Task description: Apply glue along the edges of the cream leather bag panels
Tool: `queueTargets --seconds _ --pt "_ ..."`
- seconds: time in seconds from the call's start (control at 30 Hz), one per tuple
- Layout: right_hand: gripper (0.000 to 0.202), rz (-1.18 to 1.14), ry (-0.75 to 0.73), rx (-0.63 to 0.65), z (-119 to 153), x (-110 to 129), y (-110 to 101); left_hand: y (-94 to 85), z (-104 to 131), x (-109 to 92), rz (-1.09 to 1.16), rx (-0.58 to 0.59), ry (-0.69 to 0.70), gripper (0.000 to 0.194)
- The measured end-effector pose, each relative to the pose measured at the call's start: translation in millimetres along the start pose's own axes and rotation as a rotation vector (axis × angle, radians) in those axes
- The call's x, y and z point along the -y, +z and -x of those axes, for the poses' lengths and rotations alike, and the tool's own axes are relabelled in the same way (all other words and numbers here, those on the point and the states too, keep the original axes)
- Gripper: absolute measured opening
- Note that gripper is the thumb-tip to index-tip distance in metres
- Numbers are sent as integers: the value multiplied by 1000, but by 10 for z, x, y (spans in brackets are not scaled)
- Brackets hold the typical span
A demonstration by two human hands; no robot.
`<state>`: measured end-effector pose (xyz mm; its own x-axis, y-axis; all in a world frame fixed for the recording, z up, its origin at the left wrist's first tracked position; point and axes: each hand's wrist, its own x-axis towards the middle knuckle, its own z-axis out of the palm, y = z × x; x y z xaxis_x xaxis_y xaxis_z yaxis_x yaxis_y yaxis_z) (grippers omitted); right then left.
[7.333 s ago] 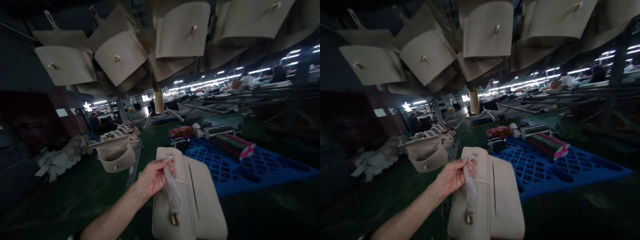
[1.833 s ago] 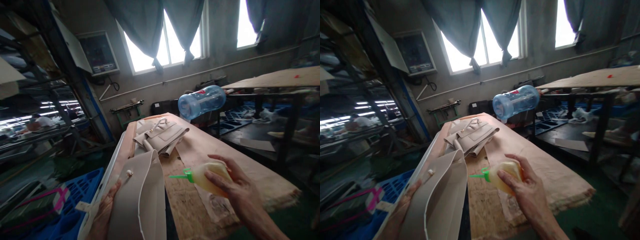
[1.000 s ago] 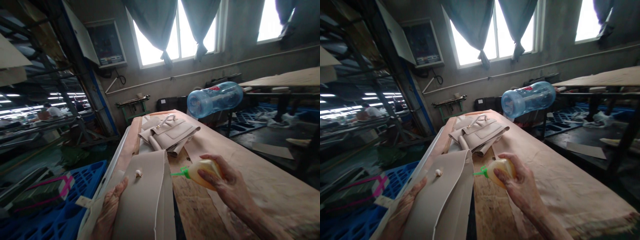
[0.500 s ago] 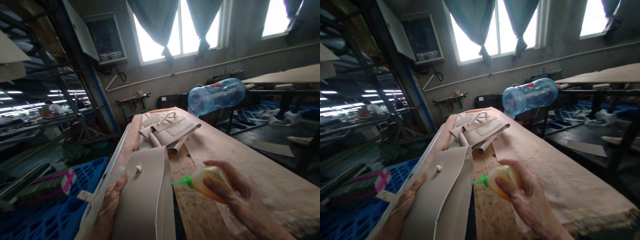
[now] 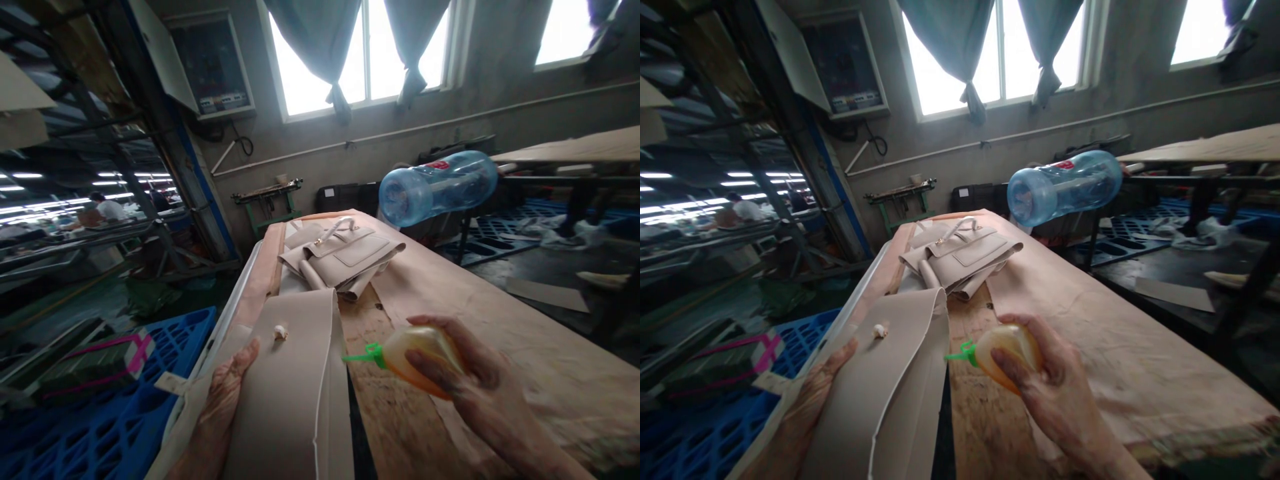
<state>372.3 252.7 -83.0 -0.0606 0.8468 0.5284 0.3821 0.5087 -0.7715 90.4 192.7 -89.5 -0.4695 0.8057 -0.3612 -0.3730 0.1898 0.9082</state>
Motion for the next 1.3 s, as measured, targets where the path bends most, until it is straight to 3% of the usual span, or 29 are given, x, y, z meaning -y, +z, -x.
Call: queueTargets --seconds 0.2,0.33,0.47,0.6,0.77,0.9,1.07,1.3 --pt "24 20 -39 -9 111 56 -64 4 15 19 29 52 18 26" --pt "25 15 -21 -25 194 69 -108 -1 50 0 -84 -27 30 26" --pt "31 -57 113 23 314 126 -131 50 115 -41 -61 -51 77 23" --pt "31 -133 274 -49 479 172 -158 83 153 -67 -49 -42 62 21" --pt "29 -43 183 -15 569 129 -206 73 141 -65 -43 -59 60 18" --pt "31 -48 206 -45 424 154 -172 59 119 -39 -20 7 40 20" --pt "41 93 188 -104 281 154 -115 88 155 -58 -73 -38 29 17" --pt "42 170 197 -141 499 116 -95 49 129 -31 -102 -93 95 22"
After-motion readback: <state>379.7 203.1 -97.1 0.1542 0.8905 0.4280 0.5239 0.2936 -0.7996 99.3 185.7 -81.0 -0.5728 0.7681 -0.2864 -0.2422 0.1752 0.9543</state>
